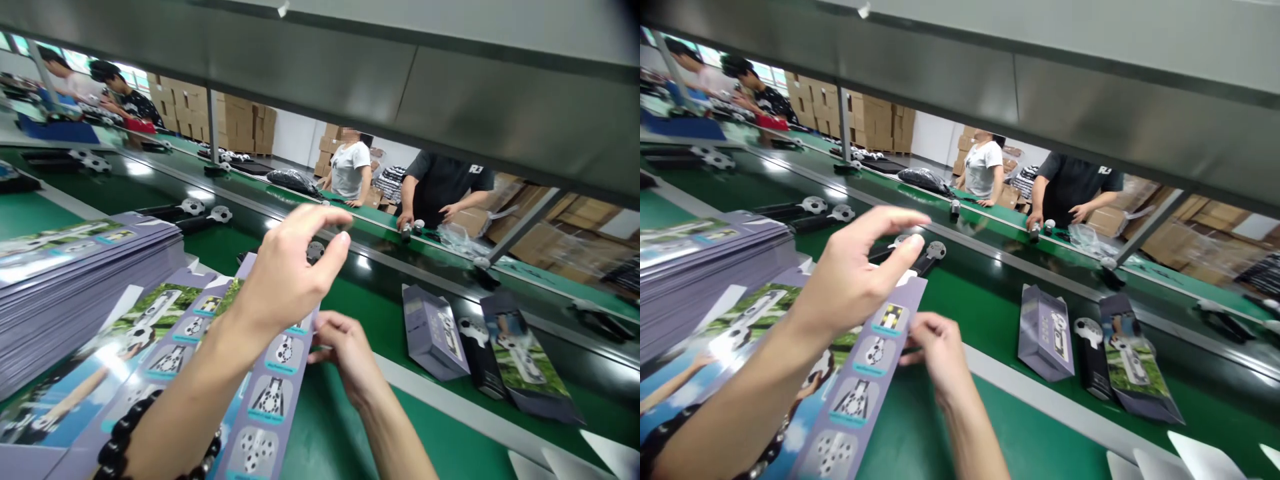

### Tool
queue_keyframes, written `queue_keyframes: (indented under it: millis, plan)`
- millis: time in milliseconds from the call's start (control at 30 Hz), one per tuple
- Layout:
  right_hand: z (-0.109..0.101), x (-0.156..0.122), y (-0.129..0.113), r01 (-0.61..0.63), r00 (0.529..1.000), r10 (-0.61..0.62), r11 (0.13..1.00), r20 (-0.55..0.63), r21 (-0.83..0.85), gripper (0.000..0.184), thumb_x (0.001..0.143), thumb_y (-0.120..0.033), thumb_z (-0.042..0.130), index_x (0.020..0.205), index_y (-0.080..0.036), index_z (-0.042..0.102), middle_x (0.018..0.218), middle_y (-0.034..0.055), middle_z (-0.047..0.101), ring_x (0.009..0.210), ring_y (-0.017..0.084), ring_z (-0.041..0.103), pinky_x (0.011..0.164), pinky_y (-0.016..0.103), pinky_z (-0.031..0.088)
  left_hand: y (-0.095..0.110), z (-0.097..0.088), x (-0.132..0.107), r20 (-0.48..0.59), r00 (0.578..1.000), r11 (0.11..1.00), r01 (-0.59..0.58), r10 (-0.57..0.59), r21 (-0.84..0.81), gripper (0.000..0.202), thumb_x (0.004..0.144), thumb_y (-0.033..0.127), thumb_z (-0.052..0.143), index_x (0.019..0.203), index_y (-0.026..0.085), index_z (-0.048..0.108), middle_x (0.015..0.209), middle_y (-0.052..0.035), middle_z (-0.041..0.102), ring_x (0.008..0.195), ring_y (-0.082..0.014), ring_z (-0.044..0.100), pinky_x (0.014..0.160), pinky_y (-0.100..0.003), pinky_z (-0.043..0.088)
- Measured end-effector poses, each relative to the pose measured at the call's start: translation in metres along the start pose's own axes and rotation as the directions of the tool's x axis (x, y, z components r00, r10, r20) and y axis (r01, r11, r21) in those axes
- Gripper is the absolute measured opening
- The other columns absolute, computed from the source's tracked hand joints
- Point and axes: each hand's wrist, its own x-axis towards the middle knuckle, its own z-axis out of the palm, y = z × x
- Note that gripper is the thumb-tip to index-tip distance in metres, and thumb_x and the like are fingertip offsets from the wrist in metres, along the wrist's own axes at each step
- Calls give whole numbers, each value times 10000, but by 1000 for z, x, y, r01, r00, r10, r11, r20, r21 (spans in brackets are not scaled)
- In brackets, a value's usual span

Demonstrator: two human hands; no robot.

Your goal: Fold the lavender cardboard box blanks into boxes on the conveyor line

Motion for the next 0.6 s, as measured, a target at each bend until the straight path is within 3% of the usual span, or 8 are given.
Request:
queue_keyframes:
  millis: [67, 133, 233, 267, 333, 433, 500, 600]
  plan:
    - [-7, -12, -24, 141, 988, -140, 990, -65, 26, 558, 538, -570, 852, 817, -147, 619, 803, 50, 670, 661, 163, 653, 508, 224, 545, -3, 0, 1, -49, 999, 996, -11, 16, 94, 407, 895, 266, 556, 1288, 161, 548, 1298, -48, 586, 1230, -171, 530, 1102, -304, 416]
    - [-10, -21, -39, 187, 982, -186, 982, -41, 9, 541, 614, -574, 836, 915, -187, 606, 1007, 70, 683, 865, 220, 689, 606, 275, 584, -4, 3, 2, -34, 999, 992, 10, -6, 124, 483, 892, 279, 549, 1353, 150, 482, 1358, -71, 532, 1287, -190, 481, 1145, -341, 387]
    - [-10, -20, -37, 72, 997, -72, 996, -5, -49, 460, 739, -501, 754, 1084, -236, 606, 1281, 75, 588, 1228, 252, 549, 943, 414, 531, -3, 6, 2, 3, 1000, 994, 5, -5, 105, 423, 898, 274, 546, 1305, 162, 524, 1319, -52, 552, 1254, -164, 503, 1136, -308, 396]
    - [-10, -15, -31, 4, 998, -7, 999, -55, -47, 425, 785, -453, 704, 1140, -248, 595, 1349, 68, 542, 1306, 242, 476, 1049, 456, 449, -2, 6, 1, 7, 1000, 995, -7, 6, 102, 408, 900, 274, 546, 1293, 167, 533, 1311, -45, 557, 1249, -156, 506, 1136, -297, 394]
    - [-9, -4, -15, -145, 975, 150, 988, -166, 43, 382, 865, -363, 581, 1230, -259, 546, 1436, 69, 462, 1372, 226, 389, 1123, 508, 336, 1, 5, 1, 9, 1000, 996, -16, 16, 93, 395, 903, 277, 549, 1283, 172, 539, 1304, -35, 564, 1245, -151, 508, 1134, -287, 397]
    - [-6, 11, 6, -285, 930, 328, 929, -167, 237, 368, 914, -310, 460, 1273, -228, 473, 1403, 107, 475, 1297, 219, 468, 957, 448, 472, 2, 3, 2, -4, 1000, 997, -21, 21, 75, 376, 909, 272, 546, 1270, 166, 545, 1290, -36, 574, 1234, -159, 514, 1129, -290, 409]
    - [-2, 15, 18, -291, 928, 337, 921, -156, 260, 398, 881, -298, 496, 1269, -222, 445, 1312, 87, 536, 1113, 183, 583, 748, 323, 530, 3, 4, 2, -9, 1000, 999, -11, 11, 52, 361, 908, 263, 549, 1256, 165, 552, 1286, -38, 579, 1231, -163, 518, 1125, -292, 415]
    - [8, 15, 33, -279, 953, 289, 954, -92, 109, 471, 769, -350, 622, 1201, -214, 493, 1009, 34, 636, 716, 119, 604, 460, 182, 393, 9, 8, 1, 32, 999, 1000, 15, -15, -23, 344, 906, 260, 559, 1240, 179, 559, 1291, -22, 584, 1233, -144, 523, 1121, -262, 416]
